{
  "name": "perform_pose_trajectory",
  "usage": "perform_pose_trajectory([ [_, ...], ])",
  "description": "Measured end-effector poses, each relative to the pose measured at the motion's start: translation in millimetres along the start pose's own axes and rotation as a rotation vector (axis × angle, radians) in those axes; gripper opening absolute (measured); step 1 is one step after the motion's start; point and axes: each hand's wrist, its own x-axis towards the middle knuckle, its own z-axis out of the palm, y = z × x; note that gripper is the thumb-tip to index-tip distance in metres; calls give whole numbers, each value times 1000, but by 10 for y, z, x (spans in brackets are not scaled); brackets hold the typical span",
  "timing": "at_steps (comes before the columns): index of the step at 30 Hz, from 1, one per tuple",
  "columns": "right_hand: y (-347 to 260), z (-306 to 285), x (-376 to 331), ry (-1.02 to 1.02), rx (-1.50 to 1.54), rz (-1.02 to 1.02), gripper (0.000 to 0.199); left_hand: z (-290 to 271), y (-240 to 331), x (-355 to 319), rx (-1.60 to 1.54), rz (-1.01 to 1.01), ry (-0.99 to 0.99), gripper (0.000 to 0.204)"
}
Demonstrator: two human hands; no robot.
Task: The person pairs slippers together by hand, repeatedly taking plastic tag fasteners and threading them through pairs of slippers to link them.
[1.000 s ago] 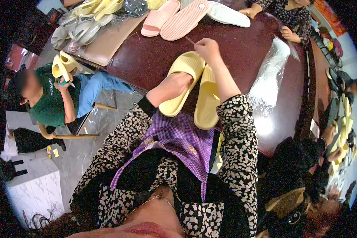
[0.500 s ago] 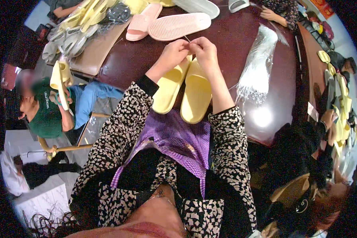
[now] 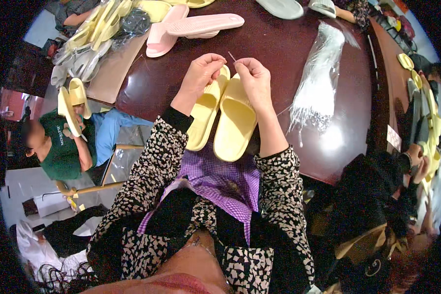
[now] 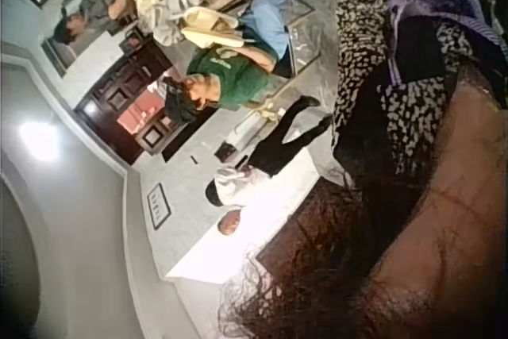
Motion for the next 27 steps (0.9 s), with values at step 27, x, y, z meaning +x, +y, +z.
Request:
perform_pose_trajectory([
  [27,113,244,32,-48,-175,-25,14,-299,36,65,-55,-19,-57,5],
])
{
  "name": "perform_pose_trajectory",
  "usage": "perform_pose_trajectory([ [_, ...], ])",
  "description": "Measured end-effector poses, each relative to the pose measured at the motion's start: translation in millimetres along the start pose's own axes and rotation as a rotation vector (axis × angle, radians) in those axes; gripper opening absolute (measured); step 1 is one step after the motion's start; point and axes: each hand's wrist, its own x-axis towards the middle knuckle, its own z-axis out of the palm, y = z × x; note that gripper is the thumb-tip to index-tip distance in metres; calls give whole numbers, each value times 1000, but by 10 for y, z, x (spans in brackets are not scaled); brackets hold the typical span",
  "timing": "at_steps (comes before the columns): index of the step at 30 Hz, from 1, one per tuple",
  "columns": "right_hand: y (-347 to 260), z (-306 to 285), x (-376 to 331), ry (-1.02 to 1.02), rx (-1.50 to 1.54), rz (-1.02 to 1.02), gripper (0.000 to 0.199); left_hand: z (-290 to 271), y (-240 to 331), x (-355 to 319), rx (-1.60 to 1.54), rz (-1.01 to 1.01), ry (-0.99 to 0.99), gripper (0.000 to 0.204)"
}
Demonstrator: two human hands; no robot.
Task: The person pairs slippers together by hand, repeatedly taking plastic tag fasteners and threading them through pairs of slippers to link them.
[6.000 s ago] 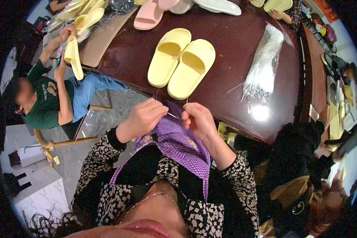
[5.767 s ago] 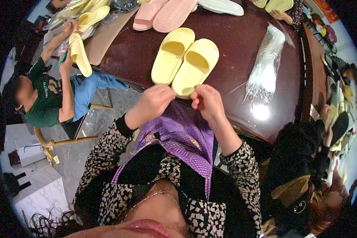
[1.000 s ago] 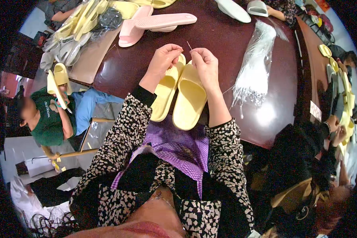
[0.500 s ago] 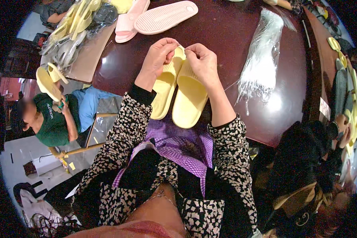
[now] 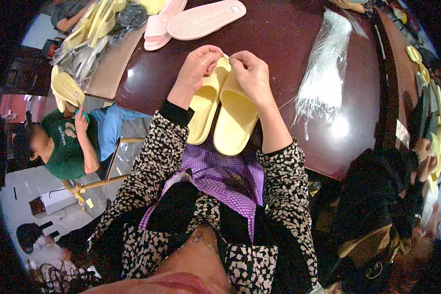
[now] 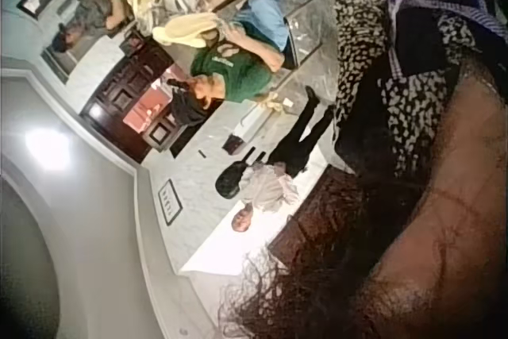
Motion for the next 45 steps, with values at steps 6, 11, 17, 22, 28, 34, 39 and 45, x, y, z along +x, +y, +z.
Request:
perform_pose_trajectory([
  [6,15,36,33,19,26,-41,14,-31,50,5,15,1,-38,6],
  [11,0,42,9,24,-38,-90,13,-47,34,13,32,8,-66,6],
  [17,56,51,7,37,-52,-97,13,-62,25,8,62,-6,-128,7],
  [22,88,54,38,56,-78,-128,15,-88,26,48,93,-34,-137,6],
  [28,113,48,31,52,-91,-146,15,-123,-20,85,79,-50,-172,7],
  [34,114,64,21,17,-59,-114,12,-100,-16,73,90,-60,-217,8],
  [39,5,116,-23,31,-119,-96,12,-137,-35,39,55,-48,-184,7],
  [45,180,101,43,47,-56,-156,15,-68,-116,53,-14,-40,-143,6],
])
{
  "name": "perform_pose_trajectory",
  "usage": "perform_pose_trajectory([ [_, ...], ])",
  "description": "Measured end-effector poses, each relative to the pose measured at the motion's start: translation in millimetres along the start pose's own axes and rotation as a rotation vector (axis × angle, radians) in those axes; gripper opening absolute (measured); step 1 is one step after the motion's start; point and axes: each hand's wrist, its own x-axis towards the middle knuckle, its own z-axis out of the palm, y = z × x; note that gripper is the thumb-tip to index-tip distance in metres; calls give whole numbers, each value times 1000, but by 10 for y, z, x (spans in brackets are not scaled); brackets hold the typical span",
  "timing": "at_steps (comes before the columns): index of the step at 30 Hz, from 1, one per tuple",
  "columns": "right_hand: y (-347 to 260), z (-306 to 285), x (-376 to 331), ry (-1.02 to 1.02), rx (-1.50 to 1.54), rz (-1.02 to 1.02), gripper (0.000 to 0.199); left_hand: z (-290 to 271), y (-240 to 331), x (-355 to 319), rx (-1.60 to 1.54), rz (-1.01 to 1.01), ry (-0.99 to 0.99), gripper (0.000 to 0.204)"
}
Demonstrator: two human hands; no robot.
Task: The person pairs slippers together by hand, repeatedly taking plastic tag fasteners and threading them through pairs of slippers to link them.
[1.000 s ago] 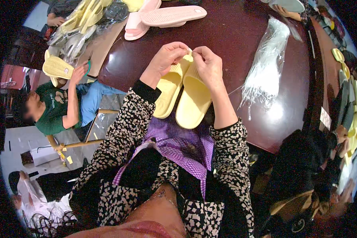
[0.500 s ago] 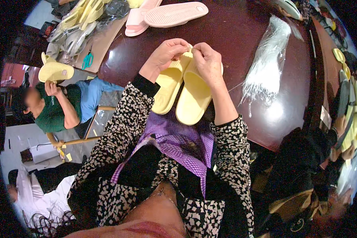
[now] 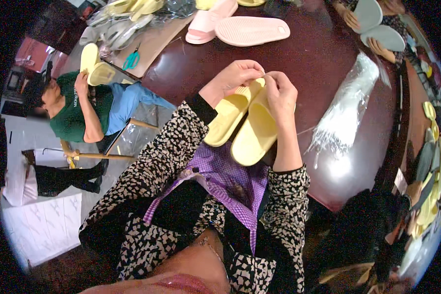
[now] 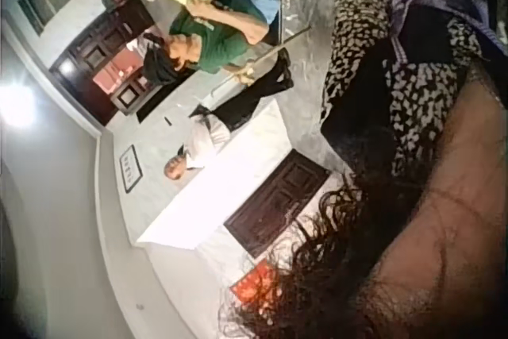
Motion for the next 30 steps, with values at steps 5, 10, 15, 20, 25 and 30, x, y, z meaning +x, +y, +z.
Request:
perform_pose_trajectory([
  [5,11,-26,7,-9,-6,111,17,-19,-44,-14,17,34,37,5],
  [10,-6,-36,-10,-6,-11,147,17,-74,-107,8,-60,24,23,6],
  [15,-20,-65,-30,-8,-45,153,17,-40,-121,-9,-99,18,41,6],
  [20,44,-89,-24,-20,-29,162,16,-48,-176,-9,-158,22,57,6],
  [25,12,-123,-41,-2,-23,162,16,-40,-209,-5,-244,7,141,6],
  [30,-35,-195,-82,136,-87,-42,16,9,-201,-4,-300,43,221,5],
])
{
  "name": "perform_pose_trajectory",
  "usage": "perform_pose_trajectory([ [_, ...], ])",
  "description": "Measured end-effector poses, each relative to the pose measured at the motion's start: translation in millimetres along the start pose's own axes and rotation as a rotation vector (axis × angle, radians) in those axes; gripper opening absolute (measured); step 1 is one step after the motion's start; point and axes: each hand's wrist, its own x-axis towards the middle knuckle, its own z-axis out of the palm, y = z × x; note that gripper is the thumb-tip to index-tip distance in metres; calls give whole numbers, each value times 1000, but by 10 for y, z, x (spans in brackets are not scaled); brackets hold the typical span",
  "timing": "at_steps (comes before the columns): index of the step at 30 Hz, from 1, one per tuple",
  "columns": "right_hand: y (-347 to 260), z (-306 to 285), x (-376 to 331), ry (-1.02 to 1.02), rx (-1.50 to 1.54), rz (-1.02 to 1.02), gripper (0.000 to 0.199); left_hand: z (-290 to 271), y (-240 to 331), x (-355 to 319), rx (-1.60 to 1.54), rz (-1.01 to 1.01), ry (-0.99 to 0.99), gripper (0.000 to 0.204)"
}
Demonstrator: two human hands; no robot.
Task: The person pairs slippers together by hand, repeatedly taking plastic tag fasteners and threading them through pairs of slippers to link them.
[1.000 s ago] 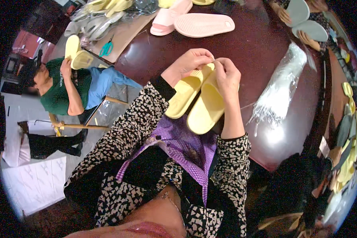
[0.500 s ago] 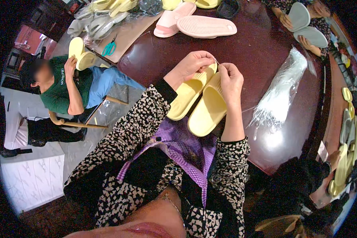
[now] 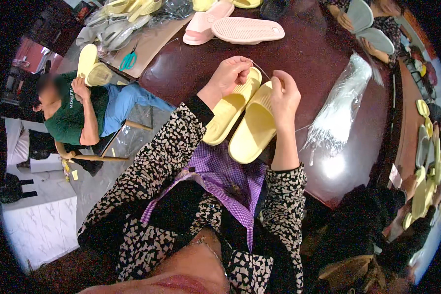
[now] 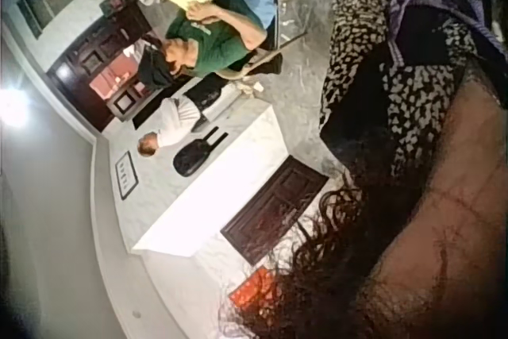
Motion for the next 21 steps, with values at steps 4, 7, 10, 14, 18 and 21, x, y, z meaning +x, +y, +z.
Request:
perform_pose_trajectory([
  [4,-157,-181,-375,27,-134,-194,15,-80,-27,2,-27,9,18,8],
  [7,-286,-368,-793,-98,-111,50,13,-159,-43,23,241,162,31,11],
  [10,-87,-390,-983,-245,-165,-148,13,-419,-160,-38,446,330,155,14],
  [14,57,-468,-865,-289,-353,-151,15,-608,-234,-259,729,378,270,18],
  [18,130,-348,-572,-348,-413,-46,24,-601,-417,-540,747,335,188,18],
  [21,37,-161,-210,-487,-556,220,35,-409,-547,-550,639,275,185,17],
])
